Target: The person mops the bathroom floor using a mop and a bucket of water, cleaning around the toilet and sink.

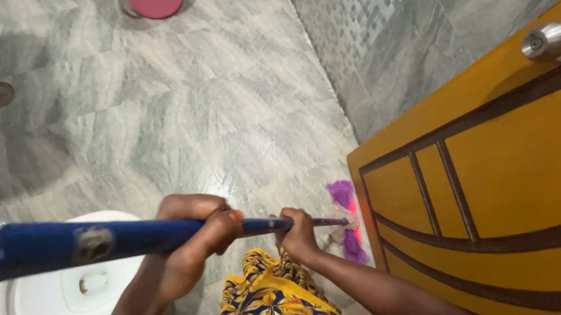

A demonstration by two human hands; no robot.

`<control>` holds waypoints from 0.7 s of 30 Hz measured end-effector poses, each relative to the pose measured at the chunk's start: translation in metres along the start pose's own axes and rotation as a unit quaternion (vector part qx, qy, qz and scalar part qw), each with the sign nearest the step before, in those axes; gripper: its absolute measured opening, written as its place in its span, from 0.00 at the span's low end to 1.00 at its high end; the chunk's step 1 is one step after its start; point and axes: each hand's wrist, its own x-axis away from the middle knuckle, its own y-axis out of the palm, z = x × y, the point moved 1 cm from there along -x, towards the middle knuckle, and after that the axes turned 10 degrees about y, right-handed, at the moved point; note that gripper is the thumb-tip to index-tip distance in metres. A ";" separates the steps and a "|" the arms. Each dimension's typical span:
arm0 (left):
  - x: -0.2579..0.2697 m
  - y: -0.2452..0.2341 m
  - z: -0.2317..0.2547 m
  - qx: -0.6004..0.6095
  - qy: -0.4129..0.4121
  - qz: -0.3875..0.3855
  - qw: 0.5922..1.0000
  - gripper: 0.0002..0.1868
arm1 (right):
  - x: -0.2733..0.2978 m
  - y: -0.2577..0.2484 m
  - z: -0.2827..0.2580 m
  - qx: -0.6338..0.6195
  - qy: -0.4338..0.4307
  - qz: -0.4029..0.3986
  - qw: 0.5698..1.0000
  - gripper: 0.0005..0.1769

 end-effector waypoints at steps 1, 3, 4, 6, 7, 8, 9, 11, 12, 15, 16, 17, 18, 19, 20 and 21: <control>0.005 -0.005 0.002 0.000 0.000 0.019 1.000 0.19 | 0.000 0.007 -0.006 0.002 -0.036 0.005 0.999 0.22; 0.016 -0.024 0.011 -0.057 0.026 0.060 0.996 0.16 | -0.013 0.032 -0.020 -0.012 -0.045 -0.026 0.999 0.25; 0.026 -0.031 0.018 -0.060 0.019 0.099 0.993 0.15 | -0.017 0.045 -0.028 -0.022 -0.069 -0.041 0.997 0.25; 0.044 -0.046 0.039 -0.127 -0.014 0.153 0.980 0.15 | -0.029 0.072 -0.051 -0.029 -0.125 -0.057 0.990 0.24; 0.052 -0.051 0.052 -0.191 -0.042 0.167 0.966 0.15 | -0.034 0.083 -0.063 -0.026 -0.155 -0.061 0.986 0.24; 0.057 -0.054 0.063 -0.252 -0.054 0.162 0.953 0.16 | -0.037 0.092 -0.073 -0.026 -0.156 -0.073 0.985 0.22; 0.061 -0.057 0.073 -0.311 -0.065 0.157 0.935 0.18 | -0.038 0.100 -0.082 -0.026 -0.158 -0.086 0.983 0.21; 0.067 -0.057 0.078 -0.310 -0.047 0.166 0.935 0.19 | -0.039 0.102 -0.089 -0.016 -0.157 -0.129 0.979 0.15; 0.070 -0.055 0.074 -0.250 -0.016 0.179 0.951 0.19 | -0.039 0.098 -0.089 -0.006 -0.153 -0.159 0.975 0.11; 0.084 -0.045 0.051 -0.150 0.072 0.189 0.968 0.19 | -0.044 0.087 -0.083 0.051 -0.138 -0.233 0.961 0.06; 0.090 -0.041 0.039 -0.129 0.098 0.188 0.969 0.20 | -0.044 0.084 -0.075 0.075 -0.131 -0.256 0.955 0.06; 0.091 -0.038 0.024 -0.113 0.098 0.196 0.969 0.18 | -0.049 0.083 -0.067 0.094 -0.144 -0.248 0.953 0.07; 0.090 -0.035 0.009 -0.097 0.099 0.205 0.969 0.16 | -0.055 0.082 -0.056 0.114 -0.158 -0.239 0.951 0.08; 0.088 -0.025 -0.007 -0.072 0.096 0.224 0.967 0.14 | -0.062 0.081 -0.041 0.123 -0.138 -0.230 0.955 0.08; 0.084 -0.014 -0.022 -0.046 0.094 0.244 0.964 0.12 | -0.071 0.080 -0.024 0.133 -0.118 -0.220 0.959 0.08; 0.078 -0.004 -0.036 -0.030 0.070 0.257 0.963 0.12 | -0.082 0.080 -0.007 0.140 -0.134 -0.218 0.956 0.09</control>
